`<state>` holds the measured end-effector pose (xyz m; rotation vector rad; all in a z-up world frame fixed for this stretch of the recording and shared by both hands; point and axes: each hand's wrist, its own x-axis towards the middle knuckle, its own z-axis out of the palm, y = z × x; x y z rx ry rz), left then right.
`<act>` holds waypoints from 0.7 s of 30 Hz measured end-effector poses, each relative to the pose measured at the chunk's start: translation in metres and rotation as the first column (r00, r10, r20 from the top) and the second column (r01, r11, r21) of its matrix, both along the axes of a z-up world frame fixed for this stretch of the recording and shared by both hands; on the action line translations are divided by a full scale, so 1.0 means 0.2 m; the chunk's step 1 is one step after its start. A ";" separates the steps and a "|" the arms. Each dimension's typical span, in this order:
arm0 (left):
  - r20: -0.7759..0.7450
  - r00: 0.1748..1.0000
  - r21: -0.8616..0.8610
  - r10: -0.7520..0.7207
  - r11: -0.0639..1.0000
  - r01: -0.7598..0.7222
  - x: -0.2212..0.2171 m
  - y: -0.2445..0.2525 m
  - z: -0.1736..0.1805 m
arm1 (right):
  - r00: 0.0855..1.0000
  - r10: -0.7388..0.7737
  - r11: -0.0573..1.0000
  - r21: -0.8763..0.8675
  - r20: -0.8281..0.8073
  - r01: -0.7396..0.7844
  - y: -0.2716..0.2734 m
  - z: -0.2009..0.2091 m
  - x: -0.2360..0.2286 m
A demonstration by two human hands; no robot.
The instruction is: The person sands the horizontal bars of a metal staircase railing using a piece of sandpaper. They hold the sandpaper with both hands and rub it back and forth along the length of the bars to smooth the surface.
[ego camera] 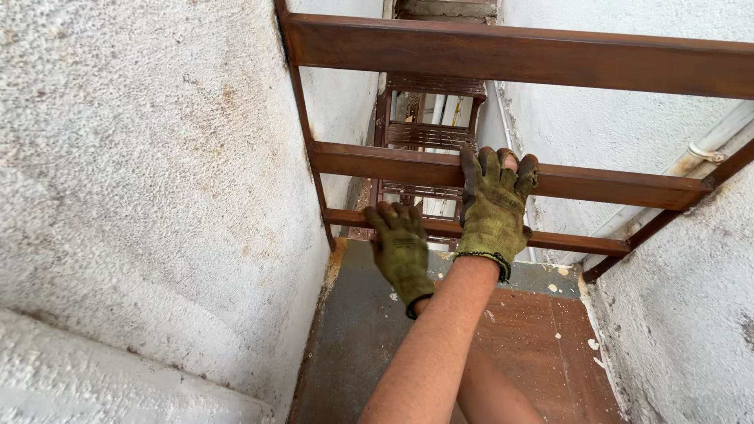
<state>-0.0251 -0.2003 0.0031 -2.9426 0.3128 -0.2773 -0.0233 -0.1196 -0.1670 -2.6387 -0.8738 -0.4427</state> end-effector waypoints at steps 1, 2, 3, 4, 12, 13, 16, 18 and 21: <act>0.004 1.000 -0.015 -0.004 1.000 0.004 -0.01 0.00 -0.01 | 1.000 -0.022 1.000 -0.001 -0.009 0.022 -0.06 -0.01 -0.01; -0.007 1.000 -0.012 -0.011 1.000 0.010 0.00 0.00 -0.02 | 0.999 -0.048 0.999 -0.003 -0.020 0.048 -0.13 -0.01 -0.02; -0.018 1.000 -0.008 -0.017 1.000 0.017 0.01 0.00 -0.02 | 0.996 -0.080 0.997 -0.007 -0.031 0.080 -0.21 -0.01 -0.04; -0.022 0.999 -0.004 -0.024 1.000 0.024 0.02 0.00 -0.02 | 0.992 -0.119 0.993 -0.008 -0.040 0.119 -0.29 0.01 -0.04; -0.020 1.000 -0.030 0.009 0.999 -0.010 0.02 -0.04 -0.02 | 0.942 -0.328 0.944 0.017 -0.066 0.330 -0.61 0.19 -0.03; -0.026 1.000 -0.018 0.012 1.000 -0.013 0.02 -0.05 -0.02 | 0.943 -0.325 0.944 0.034 -0.064 0.328 -0.59 0.19 -0.03; 0.003 1.000 -0.009 0.008 1.000 -0.008 0.01 -0.04 -0.03 | 0.962 -0.269 0.955 0.114 -0.052 0.273 -0.46 0.16 -0.05; -0.021 1.000 -0.003 0.008 1.000 -0.008 0.03 -0.04 -0.02 | 0.977 -0.211 0.967 0.144 -0.020 0.212 -0.33 0.12 -0.04; -0.034 0.999 -0.009 0.000 1.000 -0.001 0.04 -0.03 -0.01 | 0.995 -0.095 0.984 0.157 0.035 0.088 -0.14 0.09 0.01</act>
